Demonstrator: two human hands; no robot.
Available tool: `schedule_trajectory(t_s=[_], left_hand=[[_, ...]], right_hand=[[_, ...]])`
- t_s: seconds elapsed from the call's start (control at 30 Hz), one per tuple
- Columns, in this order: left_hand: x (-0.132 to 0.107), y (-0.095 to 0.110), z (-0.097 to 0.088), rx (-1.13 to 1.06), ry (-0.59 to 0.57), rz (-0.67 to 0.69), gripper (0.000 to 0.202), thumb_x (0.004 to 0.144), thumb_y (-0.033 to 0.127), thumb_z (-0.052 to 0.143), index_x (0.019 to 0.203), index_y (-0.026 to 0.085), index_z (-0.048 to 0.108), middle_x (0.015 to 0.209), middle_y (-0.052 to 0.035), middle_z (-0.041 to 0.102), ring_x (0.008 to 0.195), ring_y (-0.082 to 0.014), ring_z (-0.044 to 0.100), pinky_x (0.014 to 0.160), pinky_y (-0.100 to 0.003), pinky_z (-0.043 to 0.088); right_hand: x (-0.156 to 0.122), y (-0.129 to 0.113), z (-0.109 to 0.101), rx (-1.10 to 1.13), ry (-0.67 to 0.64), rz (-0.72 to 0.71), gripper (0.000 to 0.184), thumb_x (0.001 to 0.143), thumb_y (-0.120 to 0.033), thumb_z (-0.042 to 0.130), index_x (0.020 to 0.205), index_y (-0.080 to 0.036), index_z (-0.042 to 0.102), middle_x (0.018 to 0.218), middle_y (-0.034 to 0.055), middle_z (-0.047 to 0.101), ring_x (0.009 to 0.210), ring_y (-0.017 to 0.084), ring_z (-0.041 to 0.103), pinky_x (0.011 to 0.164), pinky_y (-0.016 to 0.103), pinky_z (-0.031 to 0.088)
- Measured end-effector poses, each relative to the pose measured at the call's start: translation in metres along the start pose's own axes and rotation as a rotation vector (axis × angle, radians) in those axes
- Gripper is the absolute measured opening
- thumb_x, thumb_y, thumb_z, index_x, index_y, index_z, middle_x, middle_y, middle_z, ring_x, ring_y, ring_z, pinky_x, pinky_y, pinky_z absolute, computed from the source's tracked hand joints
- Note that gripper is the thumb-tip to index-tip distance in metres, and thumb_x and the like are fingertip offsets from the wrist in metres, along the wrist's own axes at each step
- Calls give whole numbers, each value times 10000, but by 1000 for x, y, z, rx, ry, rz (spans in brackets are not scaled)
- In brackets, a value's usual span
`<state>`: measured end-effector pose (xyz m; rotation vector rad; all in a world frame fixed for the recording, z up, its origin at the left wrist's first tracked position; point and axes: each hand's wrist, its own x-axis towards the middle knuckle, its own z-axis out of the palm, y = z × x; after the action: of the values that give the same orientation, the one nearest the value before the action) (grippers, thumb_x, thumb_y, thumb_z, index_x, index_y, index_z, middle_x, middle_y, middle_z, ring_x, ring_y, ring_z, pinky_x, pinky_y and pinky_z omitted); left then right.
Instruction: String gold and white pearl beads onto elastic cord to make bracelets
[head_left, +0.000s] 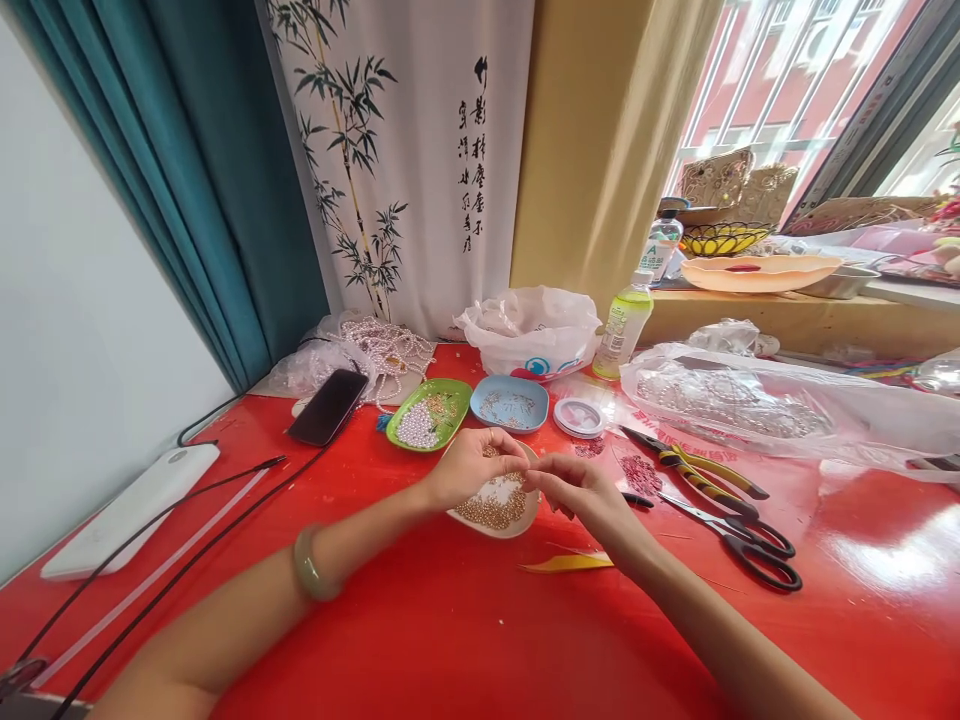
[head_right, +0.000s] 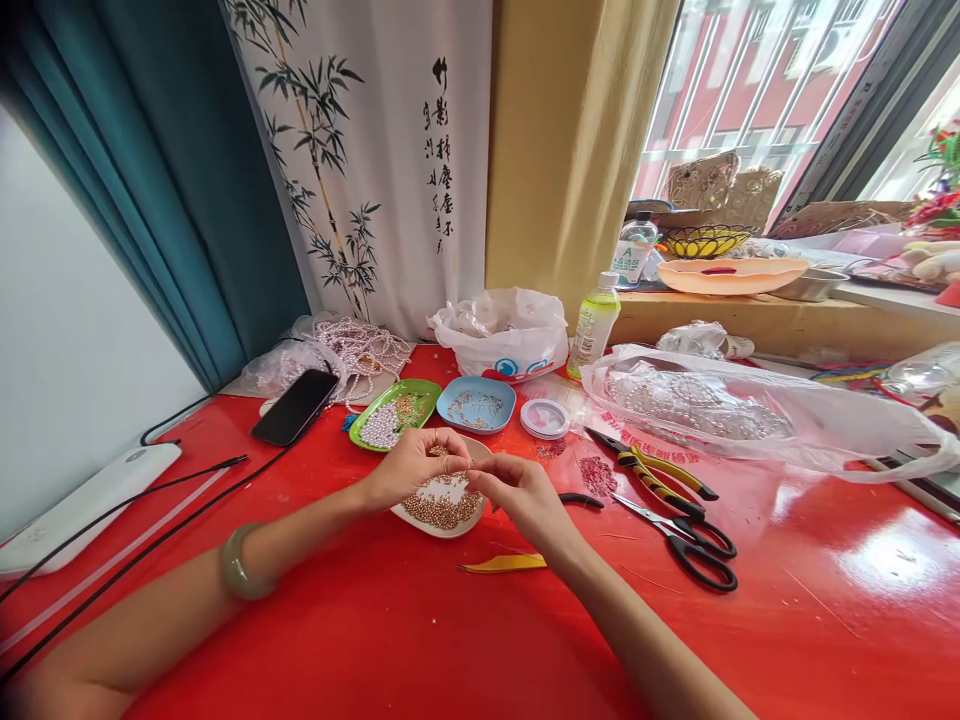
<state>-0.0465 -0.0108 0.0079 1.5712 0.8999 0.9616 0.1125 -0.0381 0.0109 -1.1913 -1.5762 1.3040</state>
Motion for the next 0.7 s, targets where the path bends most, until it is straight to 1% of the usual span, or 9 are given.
schedule_trajectory(t_s=[0.1,0.2,0.27,0.33,0.5,0.63,0.7], left_hand=[[-2,1,1,43,-12,4,105,638,226,598,643,124,571,633,-1,562,584,-96,489,567,-205,379],[-3,1,1,105,-12,-10,104,650,228,581,644,126,565,627,7,540,580,-92,475,567,-206,374],[-2,0,1,122,-40,-10,109,659,233,569,638,127,557,623,10,528,581,-91,469,564,-205,372],[-2,-1,0,145,-60,-4,121,664,249,564,645,130,555,634,8,528,591,-95,469,568,-207,373],[-2,-5,-2,193,-88,-14,194,682,329,548,670,136,555,651,1,529,601,-106,471,562,-214,377],[1,-7,-5,197,-76,-43,215,695,357,523,717,144,550,658,2,549,597,-110,485,574,-224,393],[3,-8,-9,204,-83,-57,230,699,362,508,765,146,554,692,-12,575,640,-129,515,604,-240,409]], right_hand=[[-2,-4,-3,-41,-21,-18,156,694,-265,536,612,-153,604,542,-22,539,483,68,426,446,183,317],[-3,-5,-3,-51,-16,-14,128,687,-210,527,600,-145,595,529,-20,555,475,64,446,437,173,323],[-2,-2,-1,-11,-35,1,71,667,-153,512,627,-150,571,562,-15,594,451,57,455,412,163,320],[-1,4,1,12,-44,25,63,652,-124,497,635,-153,551,581,-11,611,436,55,469,393,156,320],[1,18,2,33,-66,9,84,668,-180,502,703,-155,574,579,-14,597,458,77,526,404,169,365],[1,19,1,20,-89,2,81,684,-203,507,683,-147,567,561,-15,583,478,81,544,424,168,376],[0,19,2,25,-106,5,71,695,-197,496,684,-150,548,577,-11,594,472,77,543,417,162,368]])
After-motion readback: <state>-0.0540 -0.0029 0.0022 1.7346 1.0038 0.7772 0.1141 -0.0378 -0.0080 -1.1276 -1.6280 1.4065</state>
